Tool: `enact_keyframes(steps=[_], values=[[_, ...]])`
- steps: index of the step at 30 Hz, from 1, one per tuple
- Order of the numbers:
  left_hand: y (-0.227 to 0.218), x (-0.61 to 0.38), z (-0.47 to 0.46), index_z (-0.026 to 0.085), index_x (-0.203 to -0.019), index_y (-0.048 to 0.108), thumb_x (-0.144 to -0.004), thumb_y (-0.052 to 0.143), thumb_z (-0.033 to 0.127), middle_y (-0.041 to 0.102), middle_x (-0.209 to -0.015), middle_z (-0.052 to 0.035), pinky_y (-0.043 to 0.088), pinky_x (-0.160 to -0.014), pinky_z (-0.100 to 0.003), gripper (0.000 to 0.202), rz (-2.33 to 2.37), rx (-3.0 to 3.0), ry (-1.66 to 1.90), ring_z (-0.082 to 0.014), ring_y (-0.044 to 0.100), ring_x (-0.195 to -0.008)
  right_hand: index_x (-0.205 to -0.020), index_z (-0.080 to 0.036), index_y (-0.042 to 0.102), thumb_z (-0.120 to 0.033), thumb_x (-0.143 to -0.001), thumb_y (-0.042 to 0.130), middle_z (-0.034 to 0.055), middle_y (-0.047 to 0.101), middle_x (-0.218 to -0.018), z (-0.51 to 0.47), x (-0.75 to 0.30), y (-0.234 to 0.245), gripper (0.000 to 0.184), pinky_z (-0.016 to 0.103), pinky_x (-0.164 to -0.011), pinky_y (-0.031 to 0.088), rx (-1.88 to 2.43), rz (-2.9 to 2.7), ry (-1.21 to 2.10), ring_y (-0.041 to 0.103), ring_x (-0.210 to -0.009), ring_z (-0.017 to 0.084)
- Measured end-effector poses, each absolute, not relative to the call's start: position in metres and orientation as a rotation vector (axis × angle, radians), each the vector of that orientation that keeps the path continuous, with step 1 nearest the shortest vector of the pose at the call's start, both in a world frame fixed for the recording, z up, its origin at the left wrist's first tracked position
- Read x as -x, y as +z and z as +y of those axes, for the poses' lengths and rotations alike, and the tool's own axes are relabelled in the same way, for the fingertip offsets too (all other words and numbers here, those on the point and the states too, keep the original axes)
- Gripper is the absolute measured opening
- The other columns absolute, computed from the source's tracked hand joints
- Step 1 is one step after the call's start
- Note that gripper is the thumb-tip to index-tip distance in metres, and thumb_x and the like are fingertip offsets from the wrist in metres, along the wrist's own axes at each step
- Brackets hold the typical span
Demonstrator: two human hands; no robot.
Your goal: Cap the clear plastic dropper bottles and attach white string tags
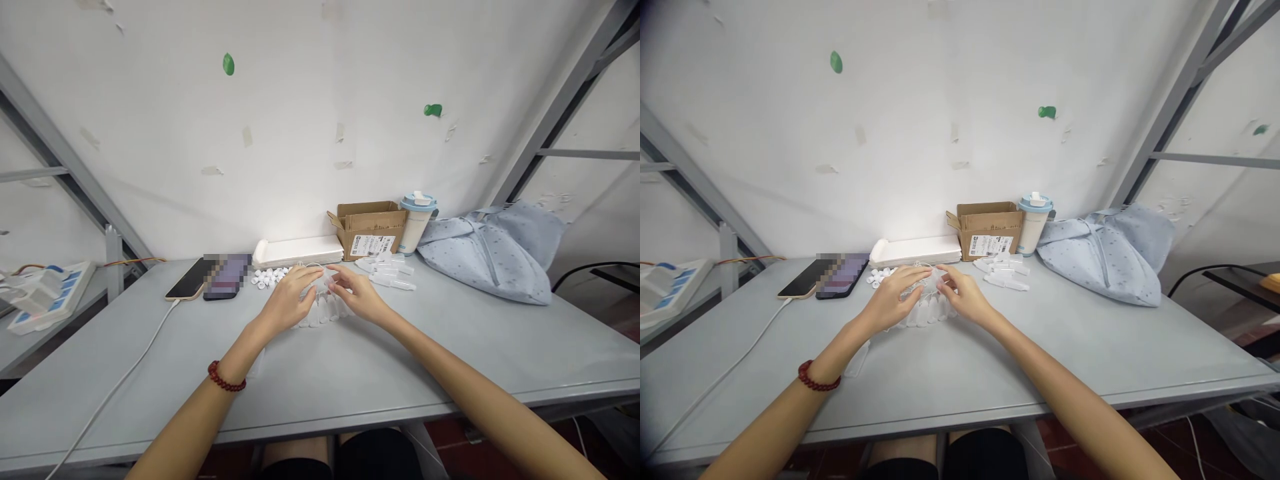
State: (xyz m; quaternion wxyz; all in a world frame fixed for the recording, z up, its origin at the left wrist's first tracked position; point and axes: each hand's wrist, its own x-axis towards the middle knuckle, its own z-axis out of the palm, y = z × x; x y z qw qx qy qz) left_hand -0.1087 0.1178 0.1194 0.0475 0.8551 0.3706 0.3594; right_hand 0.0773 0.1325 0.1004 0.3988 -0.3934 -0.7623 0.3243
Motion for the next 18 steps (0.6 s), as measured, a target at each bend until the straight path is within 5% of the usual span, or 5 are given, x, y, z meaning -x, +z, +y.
enact_keyframes(steps=[18], values=[[0.1201, 0.1061, 0.1172, 0.016, -0.105, 0.065, -0.083, 0.045, 0.01, 0.066, -0.108, -0.008, 0.047, -0.089, -0.039, 0.03, 1.05, -2.595, 1.257, -0.0213, 0.056, -0.102, -0.114, -0.019, 0.047, -0.025, -0.085, 0.048, 0.0041, 0.063, -0.084, 0.133, -0.0769, 0.1019, 0.029, 0.032, -0.07, 0.048, 0.939, -1.884, 0.851, 0.064, -0.074, 0.017]])
